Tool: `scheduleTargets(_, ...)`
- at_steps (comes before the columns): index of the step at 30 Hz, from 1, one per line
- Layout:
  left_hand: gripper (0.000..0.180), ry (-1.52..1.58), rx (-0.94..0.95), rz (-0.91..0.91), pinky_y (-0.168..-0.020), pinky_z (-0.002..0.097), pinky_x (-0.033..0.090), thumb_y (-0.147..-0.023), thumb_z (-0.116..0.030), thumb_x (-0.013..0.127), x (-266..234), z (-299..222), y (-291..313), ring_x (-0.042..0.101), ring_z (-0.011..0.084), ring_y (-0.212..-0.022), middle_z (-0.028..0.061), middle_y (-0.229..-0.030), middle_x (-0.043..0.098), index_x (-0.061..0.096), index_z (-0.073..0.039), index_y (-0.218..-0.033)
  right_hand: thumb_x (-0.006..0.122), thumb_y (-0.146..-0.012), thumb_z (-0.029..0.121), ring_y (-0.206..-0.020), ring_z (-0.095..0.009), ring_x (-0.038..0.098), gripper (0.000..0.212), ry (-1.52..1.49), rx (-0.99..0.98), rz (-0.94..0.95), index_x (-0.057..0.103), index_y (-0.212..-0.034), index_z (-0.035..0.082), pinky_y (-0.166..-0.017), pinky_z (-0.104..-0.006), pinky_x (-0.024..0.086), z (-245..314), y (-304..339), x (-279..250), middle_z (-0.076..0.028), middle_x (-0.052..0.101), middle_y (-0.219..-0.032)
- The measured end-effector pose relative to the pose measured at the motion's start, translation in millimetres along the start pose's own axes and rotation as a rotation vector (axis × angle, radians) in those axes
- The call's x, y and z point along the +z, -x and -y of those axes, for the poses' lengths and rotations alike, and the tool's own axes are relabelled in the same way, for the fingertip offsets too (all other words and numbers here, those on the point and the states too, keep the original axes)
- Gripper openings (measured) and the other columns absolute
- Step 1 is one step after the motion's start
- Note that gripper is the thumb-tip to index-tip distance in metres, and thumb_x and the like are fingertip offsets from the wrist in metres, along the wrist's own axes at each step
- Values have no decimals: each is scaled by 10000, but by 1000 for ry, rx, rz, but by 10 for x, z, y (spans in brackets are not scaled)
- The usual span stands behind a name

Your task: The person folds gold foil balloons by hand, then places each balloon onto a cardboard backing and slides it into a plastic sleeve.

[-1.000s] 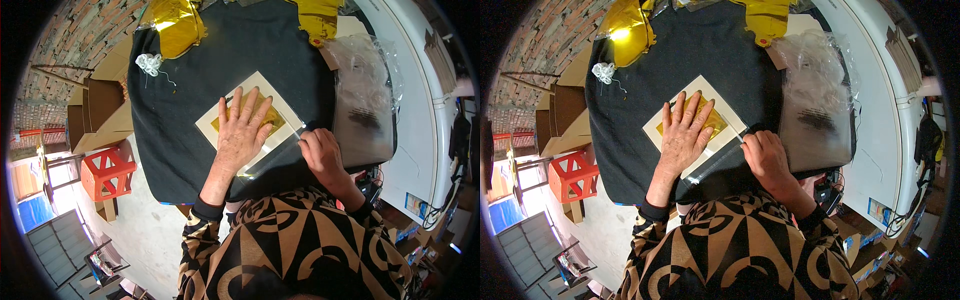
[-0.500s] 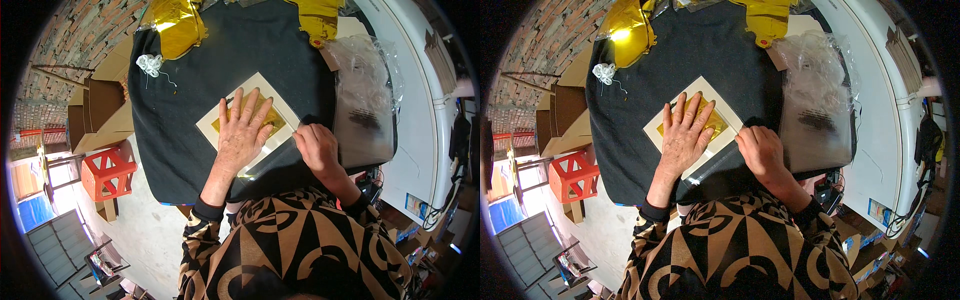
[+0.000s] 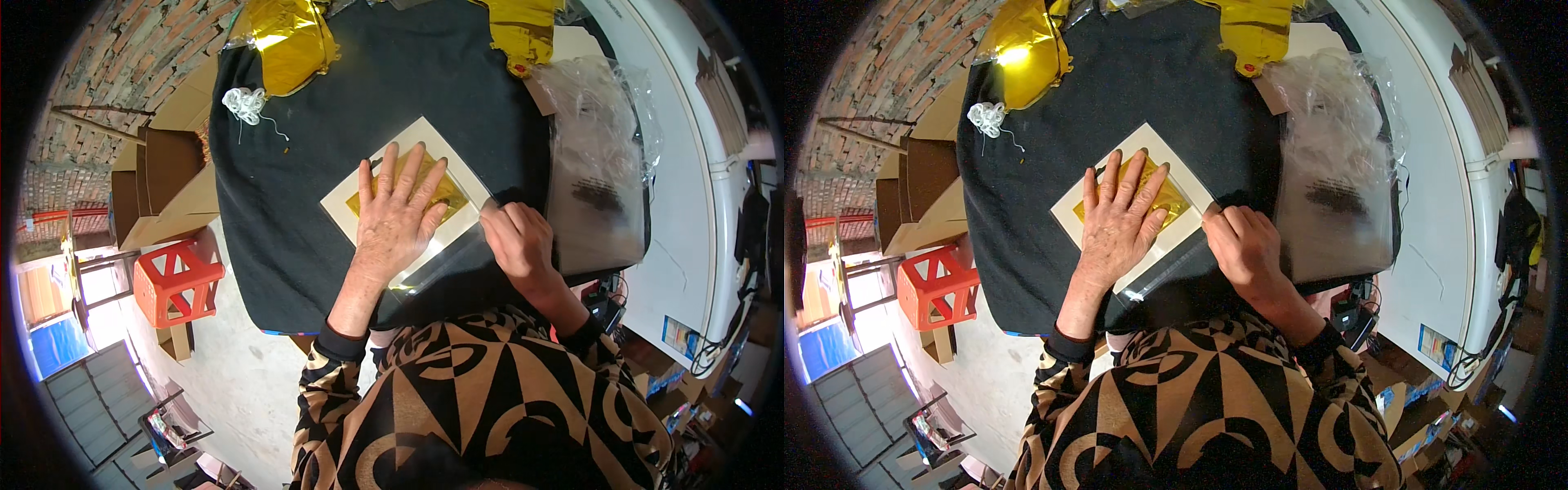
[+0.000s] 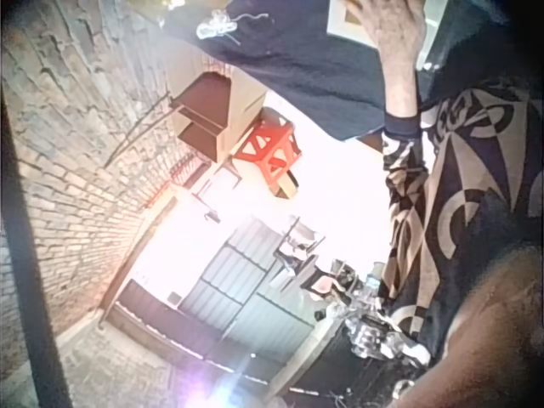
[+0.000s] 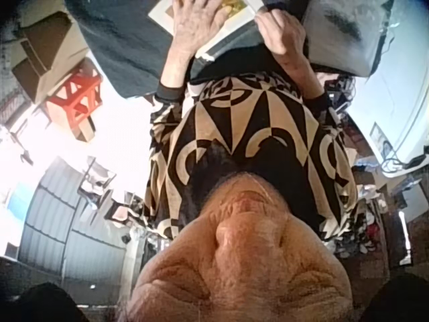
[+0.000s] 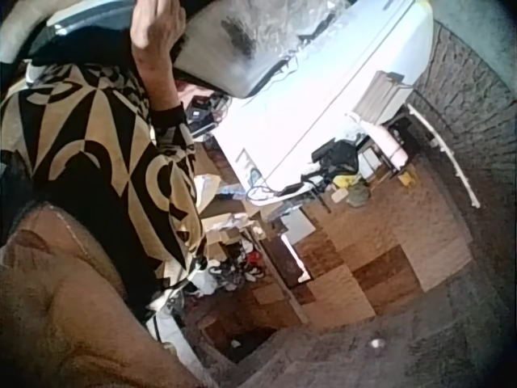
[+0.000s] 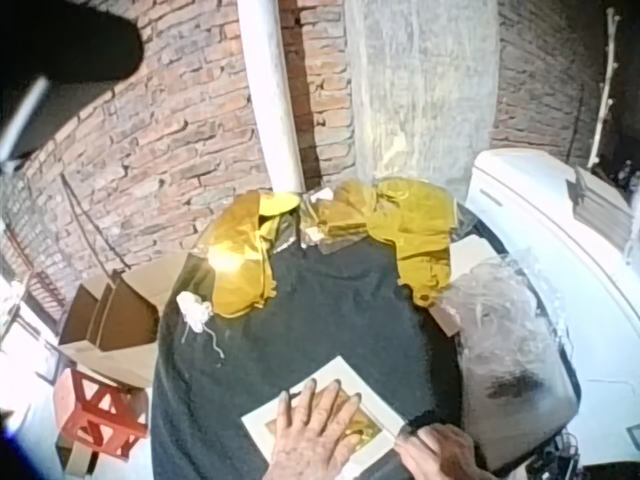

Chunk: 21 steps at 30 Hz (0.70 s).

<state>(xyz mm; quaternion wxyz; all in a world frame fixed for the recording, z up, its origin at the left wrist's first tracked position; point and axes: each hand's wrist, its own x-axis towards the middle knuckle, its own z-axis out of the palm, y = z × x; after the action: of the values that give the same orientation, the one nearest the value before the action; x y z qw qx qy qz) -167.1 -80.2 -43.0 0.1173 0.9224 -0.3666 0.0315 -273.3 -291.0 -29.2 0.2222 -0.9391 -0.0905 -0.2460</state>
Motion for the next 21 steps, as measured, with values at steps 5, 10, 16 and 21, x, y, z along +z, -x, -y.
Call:
scheduleTargets(5,577,14,6,-16,-1359,614,69,-1148,-585,349,1,3,2,222,332,-1661,54,-1765,355,451,-353,-1666,753,-870,-37,-686,-282,614,160,-8,-6,-19,727,-1019,17,-636,-391,512,-2,-28,19,-91,551,-781)
scheduleTargets(10,559,25,13,-41,-1355,626,70,-1141,-550,426,22,8,8,241,343,-1651,59,-1745,378,487,-323,-1647,777,-875,-20,-732,-277,672,139,2,71,-20,703,-976,38,-647,-389,544,-1,-63,83,-85,634,-827)
scheduleTargets(16,569,27,19,-58,-1353,629,85,-1140,-568,410,32,8,7,256,348,-1643,65,-1732,400,488,-321,-1647,812,-882,23,-746,-282,700,177,34,131,-24,660,-961,71,-648,-384,563,-9,-68,174,-84,669,-836)
scheduleTargets(21,543,32,38,-73,-1346,638,104,-1151,-561,389,33,17,17,266,364,-1635,80,-1716,421,506,-342,-1633,822,-893,94,-752,-260,708,194,71,154,-32,659,-999,94,-647,-380,583,-6,-73,216,-70,652,-826)
